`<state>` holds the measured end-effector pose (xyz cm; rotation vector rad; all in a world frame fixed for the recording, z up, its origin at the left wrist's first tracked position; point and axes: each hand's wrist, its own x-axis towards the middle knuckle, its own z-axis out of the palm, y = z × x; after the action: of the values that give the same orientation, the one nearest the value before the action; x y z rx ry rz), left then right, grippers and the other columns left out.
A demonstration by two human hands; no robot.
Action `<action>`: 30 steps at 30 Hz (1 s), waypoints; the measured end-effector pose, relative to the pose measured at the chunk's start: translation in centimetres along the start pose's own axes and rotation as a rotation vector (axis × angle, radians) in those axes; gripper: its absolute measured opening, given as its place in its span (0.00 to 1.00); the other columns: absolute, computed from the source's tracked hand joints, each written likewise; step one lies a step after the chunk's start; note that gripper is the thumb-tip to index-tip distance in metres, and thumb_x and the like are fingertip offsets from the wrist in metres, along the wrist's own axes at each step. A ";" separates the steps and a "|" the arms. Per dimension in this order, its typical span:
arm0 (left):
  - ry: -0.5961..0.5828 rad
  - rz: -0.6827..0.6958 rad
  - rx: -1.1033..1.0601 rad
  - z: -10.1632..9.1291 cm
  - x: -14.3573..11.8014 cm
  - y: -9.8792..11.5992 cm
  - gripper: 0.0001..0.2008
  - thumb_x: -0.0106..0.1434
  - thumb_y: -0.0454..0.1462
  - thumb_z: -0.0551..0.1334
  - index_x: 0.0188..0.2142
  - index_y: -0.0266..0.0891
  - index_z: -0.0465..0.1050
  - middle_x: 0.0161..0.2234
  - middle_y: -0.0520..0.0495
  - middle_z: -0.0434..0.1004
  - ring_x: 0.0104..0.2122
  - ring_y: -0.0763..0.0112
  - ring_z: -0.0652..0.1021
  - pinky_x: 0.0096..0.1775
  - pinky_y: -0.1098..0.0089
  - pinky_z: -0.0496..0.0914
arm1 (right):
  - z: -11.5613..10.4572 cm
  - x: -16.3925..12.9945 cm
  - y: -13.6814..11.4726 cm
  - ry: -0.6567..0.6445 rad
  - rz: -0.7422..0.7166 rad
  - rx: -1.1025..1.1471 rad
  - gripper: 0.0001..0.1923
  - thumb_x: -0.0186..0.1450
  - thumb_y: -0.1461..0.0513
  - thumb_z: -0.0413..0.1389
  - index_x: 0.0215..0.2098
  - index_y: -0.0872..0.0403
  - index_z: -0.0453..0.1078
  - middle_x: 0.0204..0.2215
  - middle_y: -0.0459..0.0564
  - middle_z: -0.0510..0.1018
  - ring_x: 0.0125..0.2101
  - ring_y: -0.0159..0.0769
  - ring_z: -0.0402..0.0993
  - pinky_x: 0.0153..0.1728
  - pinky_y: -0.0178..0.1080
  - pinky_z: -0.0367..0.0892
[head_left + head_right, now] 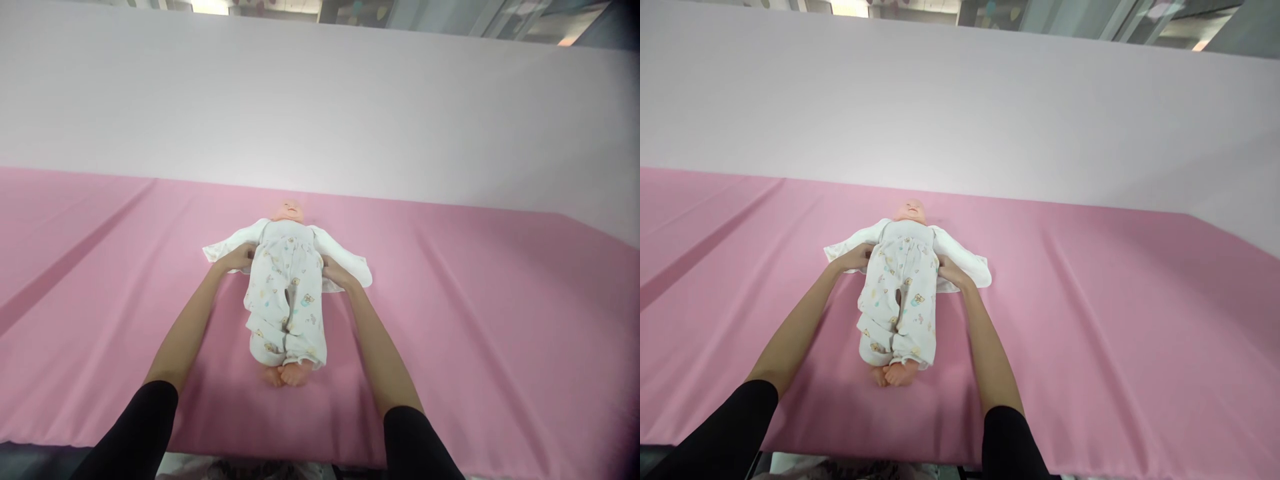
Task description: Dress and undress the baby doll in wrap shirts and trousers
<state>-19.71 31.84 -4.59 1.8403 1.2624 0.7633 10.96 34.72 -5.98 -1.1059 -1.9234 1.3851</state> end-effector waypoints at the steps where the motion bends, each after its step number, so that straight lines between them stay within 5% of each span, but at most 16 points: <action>1: -0.018 -0.001 0.001 0.0 0.0 0.0 0.06 0.45 0.34 0.61 0.26 0.35 0.73 0.26 0.48 0.75 0.31 0.64 0.73 0.33 0.67 0.69 | -0.1 0.0 0.1 -0.006 -0.014 -0.007 0.12 0.48 0.67 0.53 0.31 0.54 0.71 0.31 0.47 0.77 0.36 0.39 0.70 0.37 0.38 0.66; 8: 0.092 0.049 0.053 0.4 0.1 -0.6 0.09 0.48 0.35 0.58 0.30 0.35 0.74 0.33 0.47 0.75 0.33 0.67 0.73 0.36 0.68 0.69 | -0.6 -0.1 0.7 0.047 -0.125 0.008 0.14 0.50 0.66 0.55 0.35 0.55 0.75 0.43 0.50 0.77 0.42 0.41 0.72 0.44 0.41 0.67; 13: 0.296 0.098 0.078 1.1 0.1 -0.8 0.07 0.49 0.34 0.56 0.27 0.36 0.71 0.33 0.48 0.75 0.33 0.70 0.72 0.36 0.70 0.67 | -0.2 0.3 1.7 0.298 -0.242 -0.074 0.08 0.50 0.65 0.54 0.26 0.54 0.76 0.51 0.51 0.74 0.49 0.44 0.71 0.49 0.44 0.66; 19: 0.414 0.064 0.031 2.3 0.2 -1.4 0.05 0.49 0.34 0.56 0.26 0.35 0.69 0.23 0.54 0.68 0.25 0.75 0.65 0.29 0.73 0.61 | 1.0 0.9 2.3 0.498 -0.246 -0.019 0.07 0.51 0.60 0.55 0.21 0.54 0.74 0.47 0.51 0.78 0.40 0.47 0.76 0.39 0.45 0.71; 25: 0.514 0.125 -0.079 4.1 0.6 -0.8 0.10 0.52 0.38 0.59 0.23 0.39 0.57 0.21 0.56 0.59 0.24 0.76 0.60 0.28 0.72 0.57 | 2.5 1.2 2.3 0.557 -0.228 0.160 0.11 0.49 0.57 0.61 0.28 0.55 0.75 0.45 0.53 0.79 0.39 0.46 0.76 0.38 0.43 0.71; 30: 0.466 0.149 -0.074 4.3 0.7 -0.8 0.09 0.53 0.37 0.60 0.34 0.39 0.65 0.29 0.49 0.71 0.31 0.68 0.70 0.34 0.66 0.65 | 2.7 1.7 2.8 0.624 -0.286 0.123 0.08 0.51 0.59 0.57 0.28 0.56 0.71 0.30 0.48 0.79 0.31 0.38 0.72 0.35 0.39 0.67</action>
<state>-16.38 31.58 -7.57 1.7679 1.3644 1.3608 8.86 35.19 -9.63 -1.0022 -1.4491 0.8542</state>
